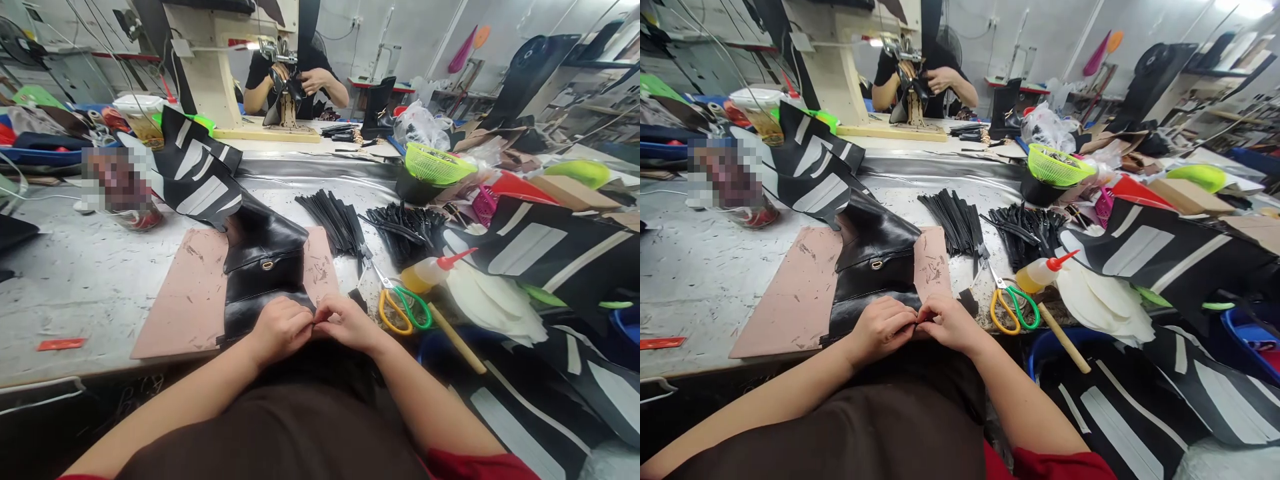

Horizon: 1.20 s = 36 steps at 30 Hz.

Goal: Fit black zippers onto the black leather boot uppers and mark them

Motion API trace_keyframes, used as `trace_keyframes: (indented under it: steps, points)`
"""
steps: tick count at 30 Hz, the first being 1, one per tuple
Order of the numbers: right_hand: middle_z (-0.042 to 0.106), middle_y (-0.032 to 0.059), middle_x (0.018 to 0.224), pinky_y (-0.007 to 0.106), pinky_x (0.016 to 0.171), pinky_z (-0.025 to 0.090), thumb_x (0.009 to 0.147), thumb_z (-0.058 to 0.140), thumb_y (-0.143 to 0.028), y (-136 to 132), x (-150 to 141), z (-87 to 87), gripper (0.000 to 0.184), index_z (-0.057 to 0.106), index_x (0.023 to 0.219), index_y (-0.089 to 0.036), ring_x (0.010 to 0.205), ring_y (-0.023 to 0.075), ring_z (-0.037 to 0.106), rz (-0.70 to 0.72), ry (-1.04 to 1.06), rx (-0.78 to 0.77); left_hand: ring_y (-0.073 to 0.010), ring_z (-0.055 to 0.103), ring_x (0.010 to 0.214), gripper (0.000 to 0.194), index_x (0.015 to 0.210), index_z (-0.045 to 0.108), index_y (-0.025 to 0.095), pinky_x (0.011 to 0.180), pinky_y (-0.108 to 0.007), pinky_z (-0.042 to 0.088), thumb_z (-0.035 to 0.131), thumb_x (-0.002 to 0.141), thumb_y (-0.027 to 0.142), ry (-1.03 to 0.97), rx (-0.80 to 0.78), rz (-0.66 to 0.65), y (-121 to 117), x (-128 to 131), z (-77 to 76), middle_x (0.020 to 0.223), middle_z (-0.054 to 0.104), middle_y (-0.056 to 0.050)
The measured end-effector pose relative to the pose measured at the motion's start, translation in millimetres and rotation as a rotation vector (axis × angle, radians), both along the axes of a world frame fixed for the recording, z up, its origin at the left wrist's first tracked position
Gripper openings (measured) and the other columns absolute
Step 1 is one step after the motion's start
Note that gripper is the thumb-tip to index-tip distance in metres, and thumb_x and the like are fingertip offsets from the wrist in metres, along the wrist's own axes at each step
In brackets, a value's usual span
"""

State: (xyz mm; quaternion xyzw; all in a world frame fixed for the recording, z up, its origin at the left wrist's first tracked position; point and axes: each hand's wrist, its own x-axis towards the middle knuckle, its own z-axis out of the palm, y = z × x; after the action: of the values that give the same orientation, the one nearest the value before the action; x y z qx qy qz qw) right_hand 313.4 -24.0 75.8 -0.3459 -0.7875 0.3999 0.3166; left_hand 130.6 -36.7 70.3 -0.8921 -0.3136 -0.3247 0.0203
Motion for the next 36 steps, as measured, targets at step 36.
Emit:
trace_keyframes:
  steps: [36]
  points:
    - [0.058, 0.0023, 0.079, 0.026, 0.063, 0.046, 0.072, 0.064, -0.017, -30.3, -1.1, -13.9, 0.007, 0.064, 0.079, -0.019, 0.07, 0.013, 0.055, -0.184, 0.064, -0.141, -0.0122, 0.057, 0.062, 0.015, 0.071, 0.055, 0.016, 0.058, -0.026, 0.042, 0.046, 0.082, 0.012, 0.067, 0.037, -0.128, -4.0, -4.8, 3.7, 0.067, 0.064, -0.001]
